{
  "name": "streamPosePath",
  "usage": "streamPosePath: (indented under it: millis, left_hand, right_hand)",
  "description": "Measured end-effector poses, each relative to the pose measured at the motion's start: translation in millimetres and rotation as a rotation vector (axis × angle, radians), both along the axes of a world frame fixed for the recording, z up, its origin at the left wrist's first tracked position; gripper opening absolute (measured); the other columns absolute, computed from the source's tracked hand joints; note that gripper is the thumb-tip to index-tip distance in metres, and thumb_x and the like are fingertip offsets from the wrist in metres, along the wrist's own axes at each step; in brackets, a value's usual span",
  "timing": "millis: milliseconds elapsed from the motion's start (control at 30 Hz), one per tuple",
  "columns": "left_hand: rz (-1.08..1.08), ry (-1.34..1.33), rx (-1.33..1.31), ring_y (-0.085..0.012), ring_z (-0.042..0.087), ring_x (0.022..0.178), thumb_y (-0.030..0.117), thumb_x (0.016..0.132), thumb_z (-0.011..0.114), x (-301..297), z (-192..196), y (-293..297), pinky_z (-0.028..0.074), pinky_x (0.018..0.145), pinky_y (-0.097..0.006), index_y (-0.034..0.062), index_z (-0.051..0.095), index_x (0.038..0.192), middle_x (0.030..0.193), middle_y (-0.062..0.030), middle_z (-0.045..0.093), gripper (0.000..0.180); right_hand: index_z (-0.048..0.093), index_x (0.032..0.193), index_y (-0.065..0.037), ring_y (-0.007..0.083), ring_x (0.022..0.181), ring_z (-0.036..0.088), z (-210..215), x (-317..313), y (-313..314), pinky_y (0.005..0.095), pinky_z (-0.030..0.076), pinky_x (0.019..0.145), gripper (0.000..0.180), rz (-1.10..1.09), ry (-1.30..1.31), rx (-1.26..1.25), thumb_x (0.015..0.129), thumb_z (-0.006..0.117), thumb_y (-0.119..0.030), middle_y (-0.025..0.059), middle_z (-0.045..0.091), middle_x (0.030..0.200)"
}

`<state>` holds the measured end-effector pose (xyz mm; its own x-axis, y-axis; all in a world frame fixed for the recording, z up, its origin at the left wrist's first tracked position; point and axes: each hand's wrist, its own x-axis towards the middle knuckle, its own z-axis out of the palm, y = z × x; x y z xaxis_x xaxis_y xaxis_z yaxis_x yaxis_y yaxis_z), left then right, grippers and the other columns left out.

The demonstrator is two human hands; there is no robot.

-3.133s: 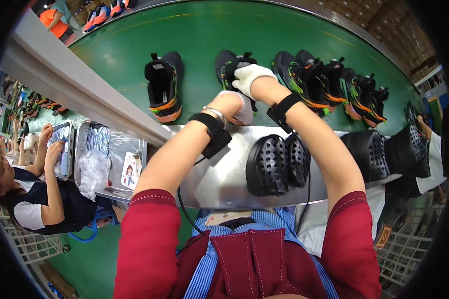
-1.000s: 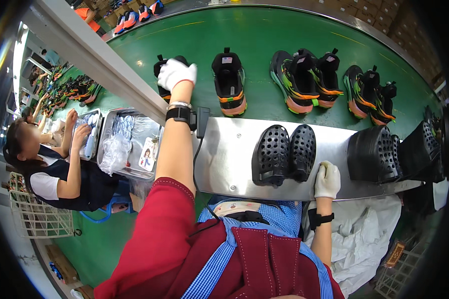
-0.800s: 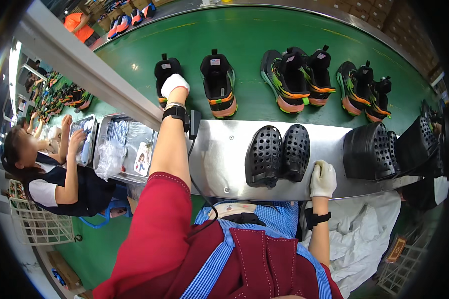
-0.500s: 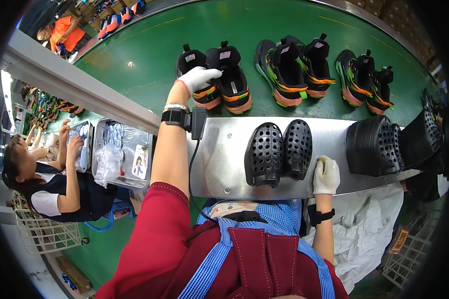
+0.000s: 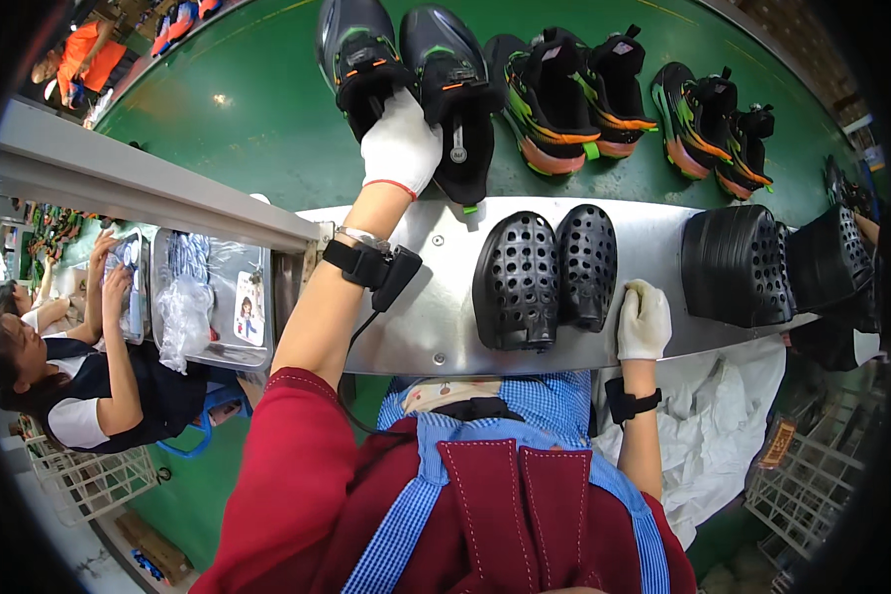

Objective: Checking and assembling shoe components on a production line.

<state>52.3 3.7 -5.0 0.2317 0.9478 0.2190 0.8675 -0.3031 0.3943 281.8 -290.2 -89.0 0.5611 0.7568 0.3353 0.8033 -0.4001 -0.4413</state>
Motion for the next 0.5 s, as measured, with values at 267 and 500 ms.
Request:
streamPosePath:
  millis: [267, 500]
  left_hand:
    - [0.059, 0.03, 0.136, -0.0346, 0.067, 0.08, 0.023, 0.075, 0.072, -13, -15, -26, 0.056, 0.069, -0.042, -0.0042, 0.047, 0.112, 0.092, -0.02, 0.063, 0.052]
    - [0.039, 0.007, 0.261, -0.0333, 0.066, 0.082, 0.022, 0.071, 0.074, -15, -23, -33, 0.055, 0.07, -0.041, -0.0034, 0.049, 0.109, 0.094, -0.019, 0.062, 0.052]
  right_hand:
    - [0.067, 0.089, -0.008, 0.0299, 0.081, 0.061, 1, -1, 0, 0.0396, 0.048, 0.073, 0.01, 0.006, -0.007, 0.013, 0.085, 0.058, -0.008, 0.0117, 0.064, 0.084]
    - [0.066, 0.089, -0.008, 0.0299, 0.081, 0.061, 2, 2, -2, 0.0396, 0.048, 0.073, 0.01, 0.002, -0.037, 0.008, 0.085, 0.058, -0.008, 0.0118, 0.064, 0.084]
